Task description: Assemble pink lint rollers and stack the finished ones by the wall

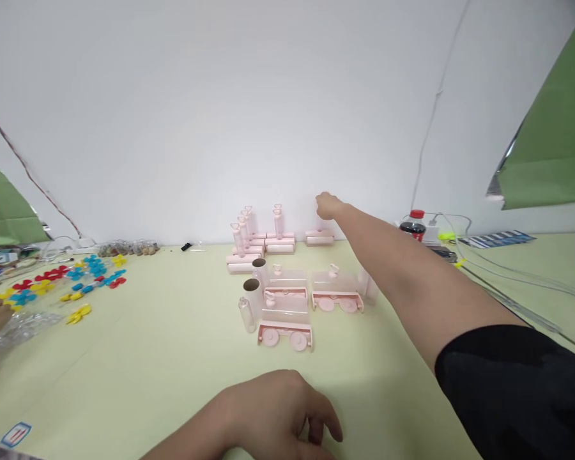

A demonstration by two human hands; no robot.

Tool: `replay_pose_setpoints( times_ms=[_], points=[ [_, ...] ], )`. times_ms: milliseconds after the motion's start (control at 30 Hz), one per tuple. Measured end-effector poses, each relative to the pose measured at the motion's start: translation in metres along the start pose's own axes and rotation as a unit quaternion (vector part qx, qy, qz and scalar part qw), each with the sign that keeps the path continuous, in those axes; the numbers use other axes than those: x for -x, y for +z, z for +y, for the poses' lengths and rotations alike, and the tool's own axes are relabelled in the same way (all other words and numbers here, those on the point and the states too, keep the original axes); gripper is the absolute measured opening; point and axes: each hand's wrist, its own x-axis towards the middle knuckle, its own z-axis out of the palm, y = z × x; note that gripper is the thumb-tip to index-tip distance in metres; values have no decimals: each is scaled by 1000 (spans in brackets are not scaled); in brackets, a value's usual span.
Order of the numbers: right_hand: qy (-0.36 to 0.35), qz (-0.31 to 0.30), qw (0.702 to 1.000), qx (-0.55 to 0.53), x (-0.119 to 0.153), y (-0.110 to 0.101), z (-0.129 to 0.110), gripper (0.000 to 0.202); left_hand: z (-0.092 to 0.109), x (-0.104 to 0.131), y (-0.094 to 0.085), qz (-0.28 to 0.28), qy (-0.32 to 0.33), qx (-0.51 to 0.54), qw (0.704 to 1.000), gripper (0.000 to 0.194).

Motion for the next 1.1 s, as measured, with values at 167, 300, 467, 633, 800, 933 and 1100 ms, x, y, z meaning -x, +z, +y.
replay_pose_setpoints(
  times_ms=[167,300,467,633,800,933,1100],
  points=[
    [-23,9,1000,-7,5,1,3,35,-5,-6,5,43,-14,49,998,38],
    [-44,53,997,-34,23,-13,3,31,-10,-6,8,82,2,71,994,32],
    [-69,164,980,-88,67,-65,10,20,-16,-7,6,144,4,185,972,31],
    [-135,251,848,-447,145,-118,15,11,-17,-8,-26,376,-18,210,902,50],
    [-106,128,760,-628,215,-130,-1,15,1,0,-56,430,19,199,880,70],
    [0,39,679,-733,253,-92,-9,13,22,0,-51,415,106,235,873,55],
    [105,2,653,-750,318,-25,-22,68,26,-16,-25,522,83,274,804,52]
  ],
)
